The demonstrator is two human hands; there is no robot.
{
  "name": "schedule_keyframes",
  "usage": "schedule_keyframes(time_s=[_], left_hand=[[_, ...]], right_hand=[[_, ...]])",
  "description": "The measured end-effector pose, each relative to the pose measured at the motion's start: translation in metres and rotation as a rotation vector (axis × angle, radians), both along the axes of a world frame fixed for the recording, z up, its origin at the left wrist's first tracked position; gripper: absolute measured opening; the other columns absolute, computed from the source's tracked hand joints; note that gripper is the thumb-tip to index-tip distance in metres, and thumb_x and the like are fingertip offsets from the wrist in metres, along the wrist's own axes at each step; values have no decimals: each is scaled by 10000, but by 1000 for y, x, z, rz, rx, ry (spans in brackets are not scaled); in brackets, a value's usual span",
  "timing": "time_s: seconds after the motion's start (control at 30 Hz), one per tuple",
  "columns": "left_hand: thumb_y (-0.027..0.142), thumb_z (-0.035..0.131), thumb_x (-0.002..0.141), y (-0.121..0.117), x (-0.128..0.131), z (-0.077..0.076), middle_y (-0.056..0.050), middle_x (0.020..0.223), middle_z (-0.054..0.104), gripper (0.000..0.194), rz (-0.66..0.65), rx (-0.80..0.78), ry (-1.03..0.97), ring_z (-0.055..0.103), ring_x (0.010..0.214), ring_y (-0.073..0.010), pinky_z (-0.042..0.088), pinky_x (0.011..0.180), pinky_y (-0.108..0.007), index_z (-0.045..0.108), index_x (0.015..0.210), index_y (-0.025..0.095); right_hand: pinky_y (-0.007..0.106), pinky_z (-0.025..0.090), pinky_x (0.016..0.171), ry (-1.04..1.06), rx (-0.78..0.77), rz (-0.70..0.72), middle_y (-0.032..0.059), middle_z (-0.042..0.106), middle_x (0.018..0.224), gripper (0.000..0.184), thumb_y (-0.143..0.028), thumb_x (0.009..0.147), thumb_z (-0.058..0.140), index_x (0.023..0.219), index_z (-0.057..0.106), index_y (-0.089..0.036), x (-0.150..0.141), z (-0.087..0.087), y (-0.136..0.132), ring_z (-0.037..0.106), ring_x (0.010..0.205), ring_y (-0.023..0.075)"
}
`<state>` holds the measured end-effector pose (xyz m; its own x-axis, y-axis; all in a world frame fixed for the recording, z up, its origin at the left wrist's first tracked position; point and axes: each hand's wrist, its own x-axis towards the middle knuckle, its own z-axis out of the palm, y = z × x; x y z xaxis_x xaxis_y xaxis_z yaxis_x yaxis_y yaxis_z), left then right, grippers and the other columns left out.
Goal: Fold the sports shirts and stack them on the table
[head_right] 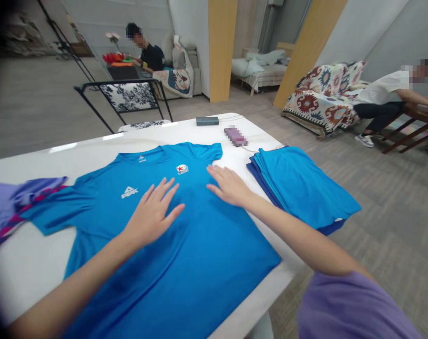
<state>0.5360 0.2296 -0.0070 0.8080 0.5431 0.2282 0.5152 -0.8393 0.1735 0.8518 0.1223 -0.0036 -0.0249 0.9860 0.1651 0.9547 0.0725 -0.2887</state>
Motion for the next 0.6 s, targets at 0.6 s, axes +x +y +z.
schedule_keyframes(time_s=[0.6], left_hand=[[685, 557, 1120, -197, -266, 6, -211, 1702, 542, 778, 434, -193, -156, 532, 1585, -378, 435, 1311, -589, 474, 1714, 189]], right_hand=[[655, 388, 1345, -96, 31, -3, 183, 449, 1802, 777, -624, 1161, 455, 1808, 339, -209, -138, -8, -274, 477, 1643, 403]])
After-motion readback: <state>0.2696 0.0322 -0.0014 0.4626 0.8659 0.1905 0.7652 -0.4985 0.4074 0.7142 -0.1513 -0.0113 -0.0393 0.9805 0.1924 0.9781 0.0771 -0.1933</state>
